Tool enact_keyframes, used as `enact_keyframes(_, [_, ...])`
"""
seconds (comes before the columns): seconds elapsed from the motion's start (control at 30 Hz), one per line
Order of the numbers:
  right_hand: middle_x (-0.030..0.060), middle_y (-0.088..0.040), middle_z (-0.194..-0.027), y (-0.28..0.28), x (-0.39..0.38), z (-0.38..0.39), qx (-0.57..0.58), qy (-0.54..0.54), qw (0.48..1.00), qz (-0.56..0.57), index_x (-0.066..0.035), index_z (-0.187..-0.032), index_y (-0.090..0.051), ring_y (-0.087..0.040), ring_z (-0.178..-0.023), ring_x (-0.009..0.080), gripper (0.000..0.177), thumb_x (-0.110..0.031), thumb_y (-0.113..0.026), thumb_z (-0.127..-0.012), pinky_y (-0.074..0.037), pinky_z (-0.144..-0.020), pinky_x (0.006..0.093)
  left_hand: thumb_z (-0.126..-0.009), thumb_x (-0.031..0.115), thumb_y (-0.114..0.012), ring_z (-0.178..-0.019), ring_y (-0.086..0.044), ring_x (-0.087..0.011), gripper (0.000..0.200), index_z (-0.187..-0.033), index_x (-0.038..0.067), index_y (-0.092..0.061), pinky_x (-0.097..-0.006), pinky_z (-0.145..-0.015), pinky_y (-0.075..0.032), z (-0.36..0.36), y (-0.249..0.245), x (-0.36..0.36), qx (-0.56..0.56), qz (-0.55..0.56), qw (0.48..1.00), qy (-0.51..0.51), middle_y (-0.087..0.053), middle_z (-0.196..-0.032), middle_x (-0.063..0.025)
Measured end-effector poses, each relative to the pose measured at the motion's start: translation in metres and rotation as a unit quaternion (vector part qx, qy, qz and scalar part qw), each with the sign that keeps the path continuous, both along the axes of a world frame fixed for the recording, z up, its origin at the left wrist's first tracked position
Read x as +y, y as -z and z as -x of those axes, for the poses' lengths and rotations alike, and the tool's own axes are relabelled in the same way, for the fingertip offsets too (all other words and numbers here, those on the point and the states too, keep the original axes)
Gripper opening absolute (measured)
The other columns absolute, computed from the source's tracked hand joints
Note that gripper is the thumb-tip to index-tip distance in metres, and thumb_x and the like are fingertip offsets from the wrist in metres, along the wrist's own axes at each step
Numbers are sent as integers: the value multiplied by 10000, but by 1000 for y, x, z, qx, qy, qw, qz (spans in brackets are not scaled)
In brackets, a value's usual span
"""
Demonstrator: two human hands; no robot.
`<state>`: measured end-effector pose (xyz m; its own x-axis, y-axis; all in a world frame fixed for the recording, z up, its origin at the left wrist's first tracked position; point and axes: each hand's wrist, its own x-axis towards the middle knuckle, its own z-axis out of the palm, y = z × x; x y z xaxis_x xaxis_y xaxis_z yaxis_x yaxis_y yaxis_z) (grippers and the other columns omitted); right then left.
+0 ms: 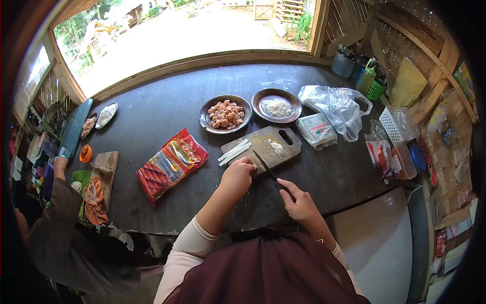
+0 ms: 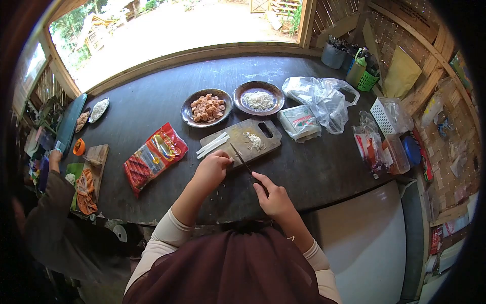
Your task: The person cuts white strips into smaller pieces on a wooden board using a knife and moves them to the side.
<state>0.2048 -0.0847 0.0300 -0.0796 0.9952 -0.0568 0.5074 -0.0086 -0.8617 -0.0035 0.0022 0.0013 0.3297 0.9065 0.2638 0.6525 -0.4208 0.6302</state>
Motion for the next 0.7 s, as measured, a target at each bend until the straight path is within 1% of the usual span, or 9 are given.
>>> enact_keyframes(0.1, [280, -647, -863, 0, -2, 0, 0, -8, 1000, 25, -158, -1293, -580, -671, -809, 410, 348, -228, -580, -952, -512, -682, 409, -784, -31, -589, -891, -649, -321, 195, -925, -1, -721, -369, -793, -520, 1, 1, 0, 10, -4, 1000, 3, -660, -975, -138])
enact_keyframes(0.2, [272, -650, -848, 3, -3, 0, -9, -21, 1000, 17, -158, -1294, -580, -676, -775, 401, 350, -229, -582, -951, -510, -665, 401, -781, -30, -592, -896, -650, -319, 190, -919, -1, -719, -367, -800, -521, 1, 1, 0, 1, -9, 1000, 3, -660, -975, -137])
enact_keyframes(0.3, [271, -644, -822, 0, -3, 0, -12, -22, 1000, 0, -161, -1293, -580, -670, -731, 402, 350, -229, -586, -949, -505, -643, 406, -802, 0, -583, -926, -642, -308, 194, -909, 32, -741, -373, -826, -516, 1, 2, 1, 14, -4, 1000, 1, -656, -978, -116])
enact_keyframes(0.4, [272, -633, -786, -4, -5, 1, -9, -21, 999, 41, -163, -1291, -581, -663, -695, 402, 350, -231, -585, -948, -498, -625, 417, -801, -1, -581, -926, -643, -304, 195, -907, 34, -742, -371, -832, -516, 0, 0, 0, 17, 2, 1000, -3, -658, -983, -111])
enact_keyframes(0.47, [92, -574, -630, -1, -7, 2, -14, -19, 999, 23, -135, -1313, -575, -517, -575, 120, 356, -187, -583, -961, -463, -600, 303, -783, -22, -592, -899, -650, -316, 182, -907, 5, -722, -370, -808, -520, 0, -1, -1, 13, -6, 1000, -5, -660, -971, -132])
enact_keyframes(0.5, [92, -574, -630, -2, -8, 2, -14, -19, 999, 24, -135, -1313, -575, -517, -575, 120, 356, -187, -583, -961, -463, -600, 303, -783, -22, -592, -899, -650, -316, 182, -907, 5, -722, -370, -808, -520, -1, -1, -1, 13, -6, 1000, -5, -660, -971, -132])
enact_keyframes(0.6, [119, -578, -638, -5, -10, 2, -18, -24, 999, 19, -137, -1311, -575, -516, -570, 134, 357, -192, -582, -958, -465, -606, 310, -786, -21, -590, -888, -651, -314, 182, -907, 6, -723, -370, -801, -522, 0, -1, 0, 18, -12, 1000, -4, -660, -971, -129])
enact_keyframes(0.67, [277, -613, -744, -5, -11, 2, -18, -32, 999, -2, -158, -1290, -574, -645, -667, 414, 347, -219, -574, -948, -488, -600, 423, -788, -20, -589, -877, -652, -314, 182, -908, 7, -724, -371, -794, -522, -1, -2, 0, 15, -12, 1000, -5, -659, -969, -127])
enact_keyframes(0.7, [277, -613, -744, -6, -11, 1, -18, -32, 999, -3, -158, -1290, -574, -645, -667, 414, 347, -219, -574, -948, -488, -600, 423, -788, -20, -589, -877, -652, -314, 182, -908, 7, -724, -371, -794, -522, -1, -2, 0, 15, -12, 1000, -5, -659, -969, -127])
